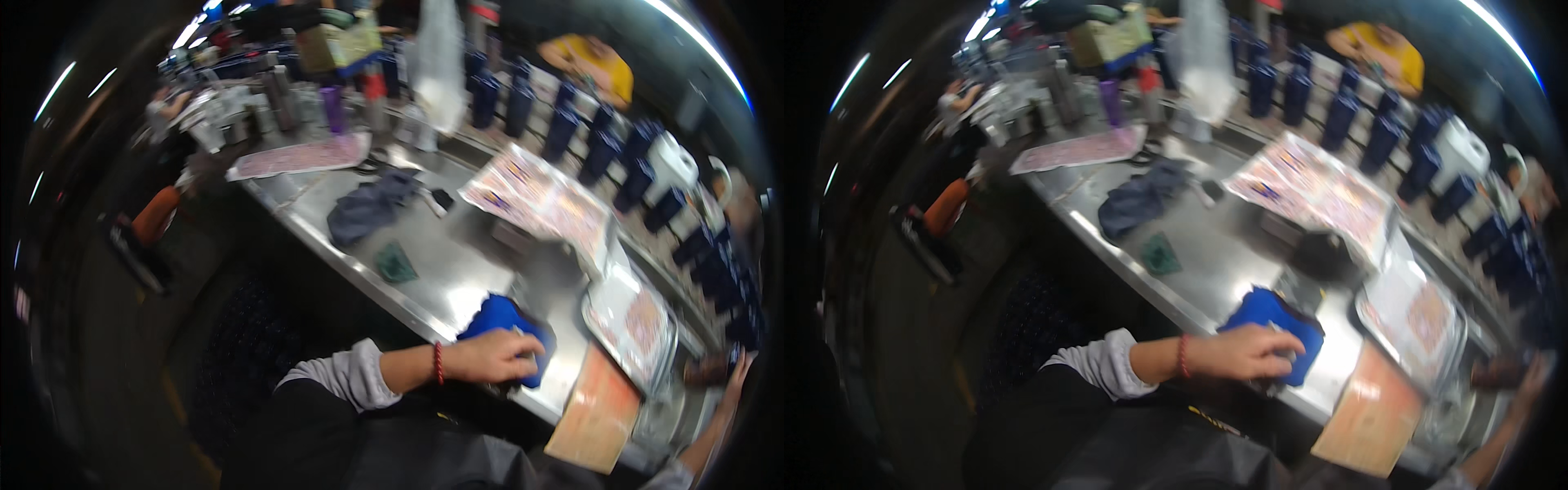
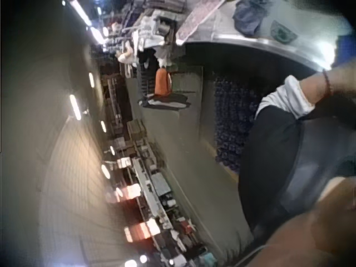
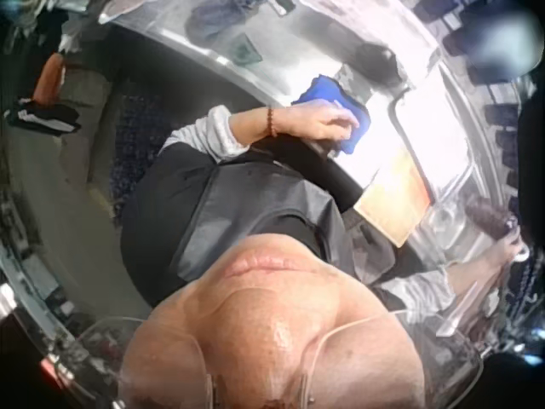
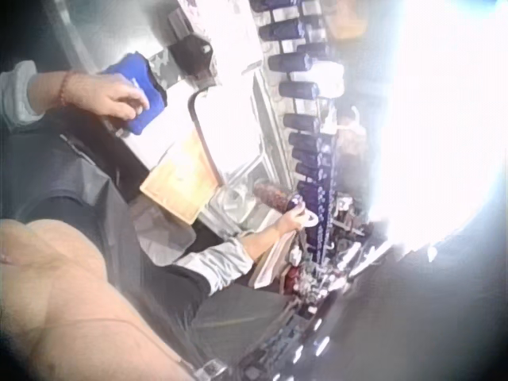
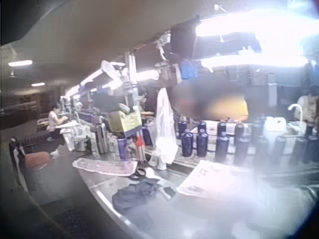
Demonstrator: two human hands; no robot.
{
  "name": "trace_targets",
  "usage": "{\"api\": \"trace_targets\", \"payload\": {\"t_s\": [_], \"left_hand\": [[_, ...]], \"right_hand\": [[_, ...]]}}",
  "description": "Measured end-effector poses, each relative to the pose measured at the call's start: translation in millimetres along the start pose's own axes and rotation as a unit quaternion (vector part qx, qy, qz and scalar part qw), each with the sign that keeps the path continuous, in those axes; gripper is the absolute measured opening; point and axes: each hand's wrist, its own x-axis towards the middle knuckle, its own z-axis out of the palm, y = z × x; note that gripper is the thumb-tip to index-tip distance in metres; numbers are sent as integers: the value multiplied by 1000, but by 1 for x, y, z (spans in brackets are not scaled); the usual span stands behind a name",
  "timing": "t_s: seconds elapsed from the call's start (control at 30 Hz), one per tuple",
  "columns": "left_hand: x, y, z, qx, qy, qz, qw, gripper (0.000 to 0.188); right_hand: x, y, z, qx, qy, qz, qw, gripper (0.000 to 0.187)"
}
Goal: The person smooths a decorative label on a blue cylindrical container using a green sponge, then cuts a sheet of patterned labels with scissors and applies another label to a second container. The person handles the containers and label sheets on a stainless steel workbench.
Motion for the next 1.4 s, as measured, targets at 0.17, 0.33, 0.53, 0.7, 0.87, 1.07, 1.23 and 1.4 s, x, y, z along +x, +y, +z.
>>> {"api": "trace_targets", "payload": {"t_s": [0.17, 0.33, 0.53, 0.7, 0.87, 1.07, 1.23, 1.4], "left_hand": [[50, 15, 1, 40, -15, 49, 998, 39], [148, 46, 60, -143, -106, 42, 983, 76], [258, 64, 123, -185, -90, 82, 975, 120], [324, 93, 147, -100, -69, 91, 988, 95], [393, 146, 176, 252, -108, 189, 943, 80], [433, 193, 235, 471, -209, 323, 794, 82], [447, 207, 269, 500, -253, 354, 748, 78], [448, 212, 288, 484, -279, 357, 748, 71]], "right_hand": [[6, -25, 7, 166, 28, -80, 982, 40], [-25, -61, 10, 405, 11, 91, 910, 16], [-50, -61, 45, 616, 1, 330, 716, 27], [-87, -54, 93, 773, 51, 448, 447, 41], [-107, -67, 126, 909, 180, 341, 158, 78], [-101, -76, 120, 881, 356, 310, -40, 64], [-100, -56, 106, 857, 383, 330, -105, 57], [-102, -40, 104, 861, 381, 318, -108, 55]]}}
